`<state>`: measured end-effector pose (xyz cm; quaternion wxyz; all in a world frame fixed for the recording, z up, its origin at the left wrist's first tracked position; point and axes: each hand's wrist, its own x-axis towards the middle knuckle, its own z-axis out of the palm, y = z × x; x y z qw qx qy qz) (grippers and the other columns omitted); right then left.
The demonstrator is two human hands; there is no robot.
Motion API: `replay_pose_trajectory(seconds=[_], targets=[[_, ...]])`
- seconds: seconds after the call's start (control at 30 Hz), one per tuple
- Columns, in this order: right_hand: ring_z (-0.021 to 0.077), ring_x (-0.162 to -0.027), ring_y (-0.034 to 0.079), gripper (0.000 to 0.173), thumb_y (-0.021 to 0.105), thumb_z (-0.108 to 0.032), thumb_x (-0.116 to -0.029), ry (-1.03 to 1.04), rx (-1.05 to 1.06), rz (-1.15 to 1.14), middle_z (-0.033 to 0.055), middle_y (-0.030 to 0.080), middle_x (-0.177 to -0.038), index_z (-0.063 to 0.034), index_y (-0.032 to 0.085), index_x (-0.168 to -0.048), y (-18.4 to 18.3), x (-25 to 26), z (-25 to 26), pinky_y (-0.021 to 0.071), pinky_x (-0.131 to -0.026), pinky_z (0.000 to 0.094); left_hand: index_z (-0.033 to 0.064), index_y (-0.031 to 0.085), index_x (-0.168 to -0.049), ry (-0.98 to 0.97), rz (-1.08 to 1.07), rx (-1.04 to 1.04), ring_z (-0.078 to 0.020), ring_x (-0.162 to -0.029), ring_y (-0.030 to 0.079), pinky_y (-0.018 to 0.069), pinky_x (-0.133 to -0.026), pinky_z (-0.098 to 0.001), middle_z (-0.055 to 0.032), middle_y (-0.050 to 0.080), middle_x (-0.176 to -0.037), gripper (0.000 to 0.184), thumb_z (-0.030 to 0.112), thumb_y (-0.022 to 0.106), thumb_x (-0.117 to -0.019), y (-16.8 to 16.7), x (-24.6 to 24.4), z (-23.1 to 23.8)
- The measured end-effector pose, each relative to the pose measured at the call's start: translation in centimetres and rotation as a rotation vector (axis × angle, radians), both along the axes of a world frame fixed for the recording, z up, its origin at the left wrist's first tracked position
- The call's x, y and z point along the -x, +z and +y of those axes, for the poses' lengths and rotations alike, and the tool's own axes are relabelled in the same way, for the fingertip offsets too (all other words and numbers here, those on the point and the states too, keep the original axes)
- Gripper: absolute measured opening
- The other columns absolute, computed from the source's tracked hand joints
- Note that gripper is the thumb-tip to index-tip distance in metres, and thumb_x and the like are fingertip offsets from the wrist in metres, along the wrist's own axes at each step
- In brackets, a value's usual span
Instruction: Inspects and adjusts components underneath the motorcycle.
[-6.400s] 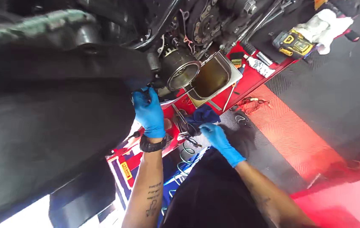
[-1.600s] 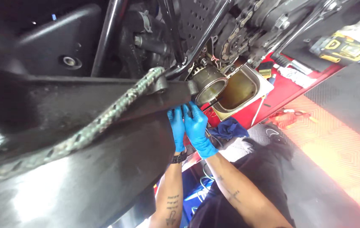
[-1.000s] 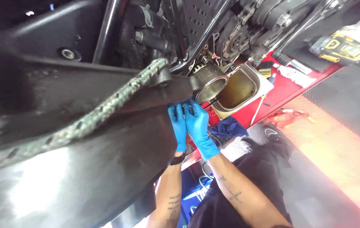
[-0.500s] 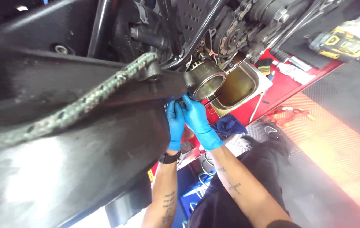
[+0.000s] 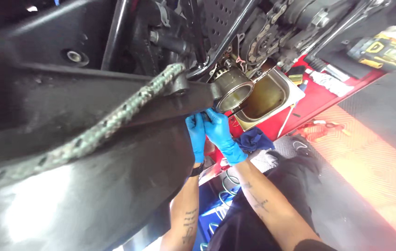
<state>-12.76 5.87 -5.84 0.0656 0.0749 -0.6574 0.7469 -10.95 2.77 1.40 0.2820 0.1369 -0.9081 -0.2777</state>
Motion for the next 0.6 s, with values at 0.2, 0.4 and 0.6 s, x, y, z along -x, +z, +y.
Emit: replay_pose_trajectory(seconds=[0.2, 0.4, 0.6], targets=[[0.017, -0.097, 0.072, 0.038, 0.052, -0.01, -0.1004, 0.182, 0.12, -0.032, 0.0108, 0.077, -0.106, -0.0062, 0.067, -0.136, 0.4, -0.5, 2.6, 0.0574, -0.09, 0.039, -0.0115, 0.069, -0.097, -0.068, 0.129, -0.056, 0.0047, -0.071, 0.065, 0.0555, -0.072, -0.0135, -0.0027, 0.07, -0.077, 0.011, -0.005, 0.065, -0.0896, -2.0, 0.8, -0.7], [0.0197, -0.111, 0.07, 0.038, 0.052, -0.006, -0.0994, 0.076, 0.157, -0.142, 0.0166, 0.074, -0.116, 0.0013, 0.065, -0.134, 1.1, -1.8, 1.7, 0.0538, -0.101, 0.0349, -0.0099, 0.075, -0.096, -0.054, 0.151, 0.157, -0.0093, -0.085, 0.072, 0.056, -0.084, -0.0202, -0.0175, 0.075, -0.089, 0.012, -0.003, 0.067, -0.0891, -3.4, 1.0, -2.0], [0.0022, -0.057, 0.05, 0.023, 0.049, -0.006, -0.103, 0.211, 0.641, -0.533, 0.0003, 0.061, -0.077, 0.0044, 0.064, -0.116, 1.1, -1.7, 1.4, 0.0433, -0.052, 0.0181, -0.0142, 0.072, -0.098, -0.105, 0.154, 0.134, -0.0069, -0.089, 0.072, 0.0561, -0.086, -0.0183, -0.0182, 0.074, -0.093, 0.015, -0.004, 0.065, -0.0919, -3.1, -0.4, -2.5]])
